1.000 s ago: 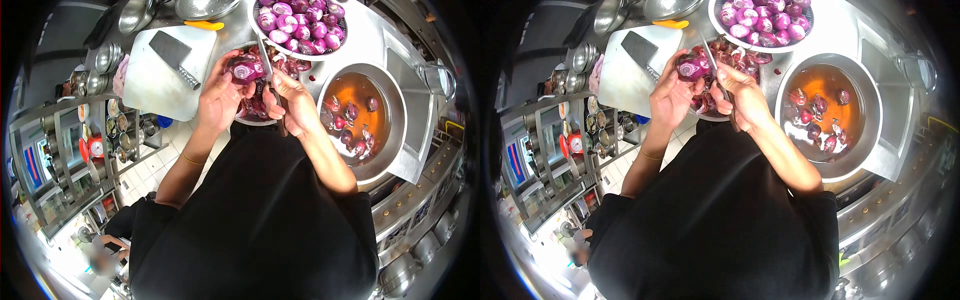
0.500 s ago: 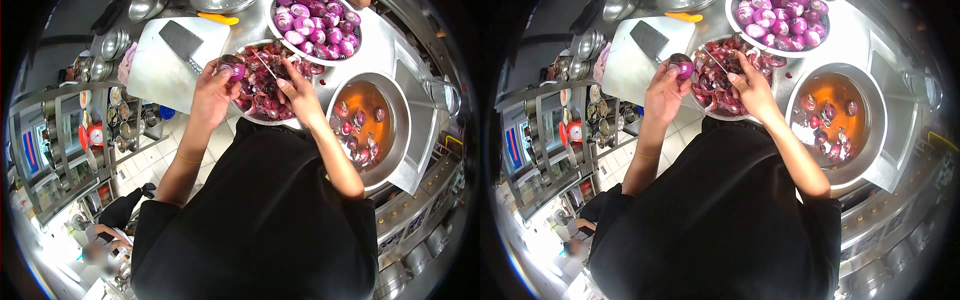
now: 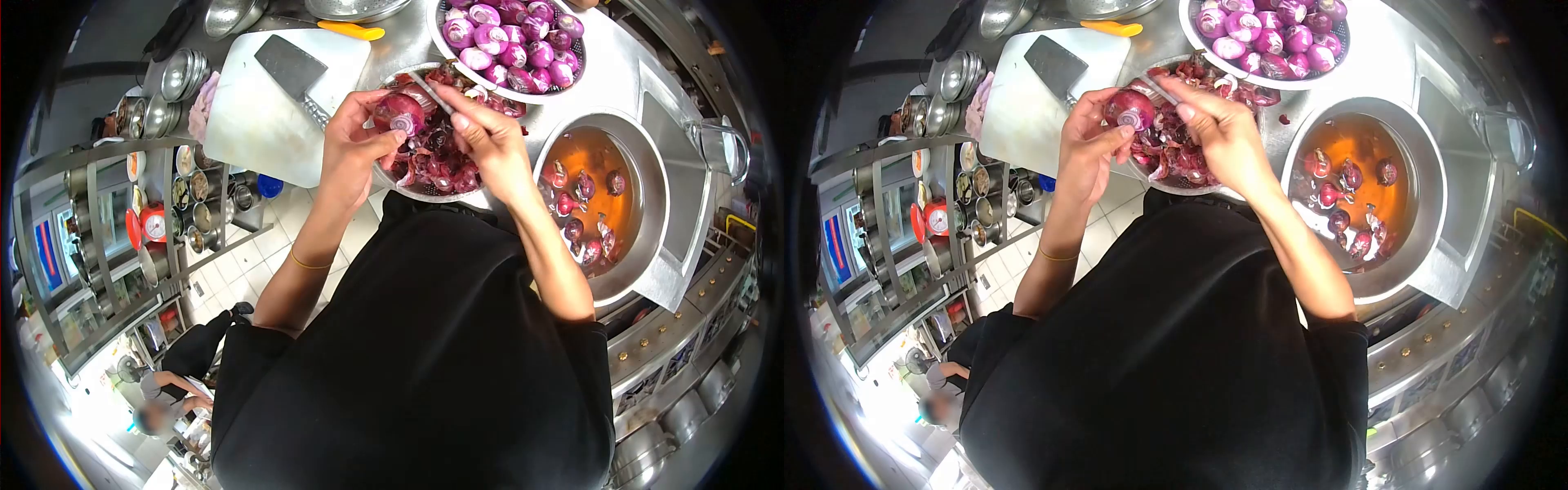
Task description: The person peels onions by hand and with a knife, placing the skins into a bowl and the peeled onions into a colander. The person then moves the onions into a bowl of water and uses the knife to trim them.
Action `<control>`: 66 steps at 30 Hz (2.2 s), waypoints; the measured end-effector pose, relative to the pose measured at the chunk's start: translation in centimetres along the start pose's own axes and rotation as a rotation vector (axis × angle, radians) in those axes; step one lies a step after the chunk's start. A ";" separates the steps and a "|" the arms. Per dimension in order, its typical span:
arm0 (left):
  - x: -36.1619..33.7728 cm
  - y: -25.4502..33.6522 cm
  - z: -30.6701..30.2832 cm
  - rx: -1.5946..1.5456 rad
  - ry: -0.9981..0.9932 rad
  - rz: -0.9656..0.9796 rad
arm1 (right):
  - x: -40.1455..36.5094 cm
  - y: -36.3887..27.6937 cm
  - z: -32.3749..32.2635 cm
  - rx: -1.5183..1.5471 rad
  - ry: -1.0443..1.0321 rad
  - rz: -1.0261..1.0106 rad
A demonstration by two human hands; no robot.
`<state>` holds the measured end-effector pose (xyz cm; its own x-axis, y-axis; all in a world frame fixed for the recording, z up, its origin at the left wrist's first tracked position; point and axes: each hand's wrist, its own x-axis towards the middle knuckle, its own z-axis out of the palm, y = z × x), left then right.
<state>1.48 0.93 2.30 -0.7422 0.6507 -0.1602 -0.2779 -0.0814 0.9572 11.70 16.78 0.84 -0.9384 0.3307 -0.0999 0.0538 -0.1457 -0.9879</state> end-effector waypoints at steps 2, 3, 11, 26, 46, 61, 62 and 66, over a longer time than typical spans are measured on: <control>-0.1 -0.1 0.0 0.006 0.014 0.013 | 0.5 0.8 -0.5 0.050 0.056 0.037; -0.1 -0.1 0.0 0.012 0.028 0.025 | 0.8 1.3 -0.9 0.100 0.113 0.074; -0.1 -0.9 -0.5 0.244 0.102 0.157 | -1.1 0.1 0.1 -0.292 0.036 -0.050; -0.1 -0.2 -0.1 0.409 0.219 0.321 | -4.0 -0.9 -0.6 -0.120 -0.119 0.279; -0.3 -0.8 2.5 0.424 0.124 0.291 | -1.8 -0.6 2.5 -0.603 0.156 -0.253; -0.4 -0.1 2.5 0.319 0.107 0.264 | -2.7 -1.7 1.6 -0.398 0.055 -0.267; -0.4 -0.2 2.5 0.320 0.106 0.263 | -2.7 -1.7 1.7 -0.386 0.026 -0.218; -0.5 -0.8 2.5 0.322 0.121 0.284 | -2.4 -1.3 1.7 -0.349 0.022 -0.217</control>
<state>3.62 2.61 2.20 -0.8328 0.5422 0.1114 0.1371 0.0070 0.9905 13.29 14.55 2.55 -0.9332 0.3397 0.1168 -0.0287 0.2534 -0.9669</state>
